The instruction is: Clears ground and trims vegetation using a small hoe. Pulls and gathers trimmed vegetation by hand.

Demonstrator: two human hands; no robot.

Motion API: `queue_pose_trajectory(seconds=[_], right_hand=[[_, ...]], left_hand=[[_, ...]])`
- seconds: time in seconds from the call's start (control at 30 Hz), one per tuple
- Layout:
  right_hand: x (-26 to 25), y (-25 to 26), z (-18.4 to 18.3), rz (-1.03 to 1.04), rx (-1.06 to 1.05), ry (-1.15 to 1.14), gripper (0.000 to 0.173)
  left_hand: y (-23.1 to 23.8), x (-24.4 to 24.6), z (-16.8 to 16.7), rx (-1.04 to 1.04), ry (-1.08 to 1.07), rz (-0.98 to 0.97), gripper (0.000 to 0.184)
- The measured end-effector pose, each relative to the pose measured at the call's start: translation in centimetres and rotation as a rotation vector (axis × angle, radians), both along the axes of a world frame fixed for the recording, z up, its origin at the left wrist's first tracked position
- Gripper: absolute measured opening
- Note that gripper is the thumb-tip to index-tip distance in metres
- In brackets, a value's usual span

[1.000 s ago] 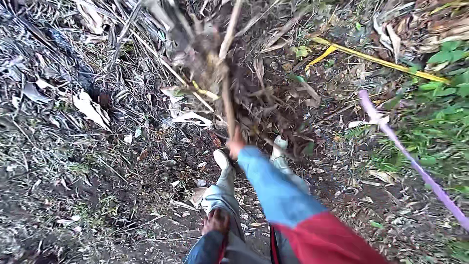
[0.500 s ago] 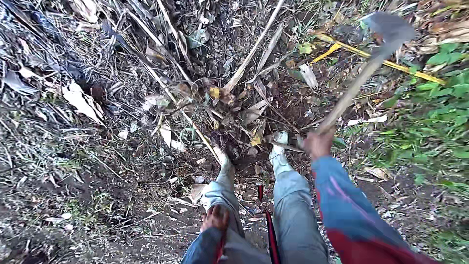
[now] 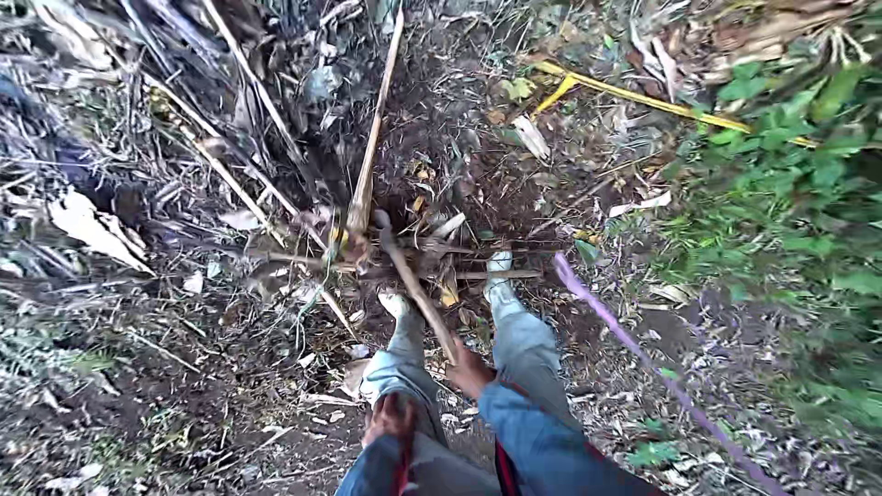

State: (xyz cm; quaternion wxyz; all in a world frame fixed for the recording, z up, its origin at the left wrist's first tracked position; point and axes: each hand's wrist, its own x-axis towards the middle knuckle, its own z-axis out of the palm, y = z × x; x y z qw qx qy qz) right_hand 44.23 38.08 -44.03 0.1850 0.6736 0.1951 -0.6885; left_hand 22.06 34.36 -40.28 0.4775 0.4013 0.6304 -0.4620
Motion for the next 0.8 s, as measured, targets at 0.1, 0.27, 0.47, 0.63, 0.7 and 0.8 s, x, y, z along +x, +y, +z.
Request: queue_pose_trajectory(seconds=[0.1, 0.27, 0.47, 0.63, 0.7, 0.8], right_hand=[[6.3, -1.6, 0.4, -0.194, 0.092, -0.301, 0.089], [18.7, 5.2, -5.1, -1.113, 0.474, -0.66, 0.082], [9.2, 11.5, -12.8, -1.312, 0.364, -0.488, 0.064], [-5.9, -5.4, -6.2, -0.112, -0.04, 0.057, 0.098], [-4.0, -7.2, -3.5, 0.034, -0.092, 0.114, 0.099], [2.4, -7.5, -2.3, 0.026, -0.037, 0.013, 0.094]], left_hand=[[0.5, -1.1, -0.2, -0.004, -0.008, -0.044, 0.063], [2.1, -3.8, -0.6, -0.014, -0.036, -0.092, 0.059], [0.3, -3.1, -0.4, -0.03, 0.019, -0.11, 0.06], [-2.9, -0.8, 0.2, -0.008, 0.05, -0.036, 0.061], [-4.0, 0.5, 0.6, -0.02, 0.053, -0.024, 0.062], [-4.2, 1.0, 0.6, -0.037, 0.078, -0.036, 0.061]])
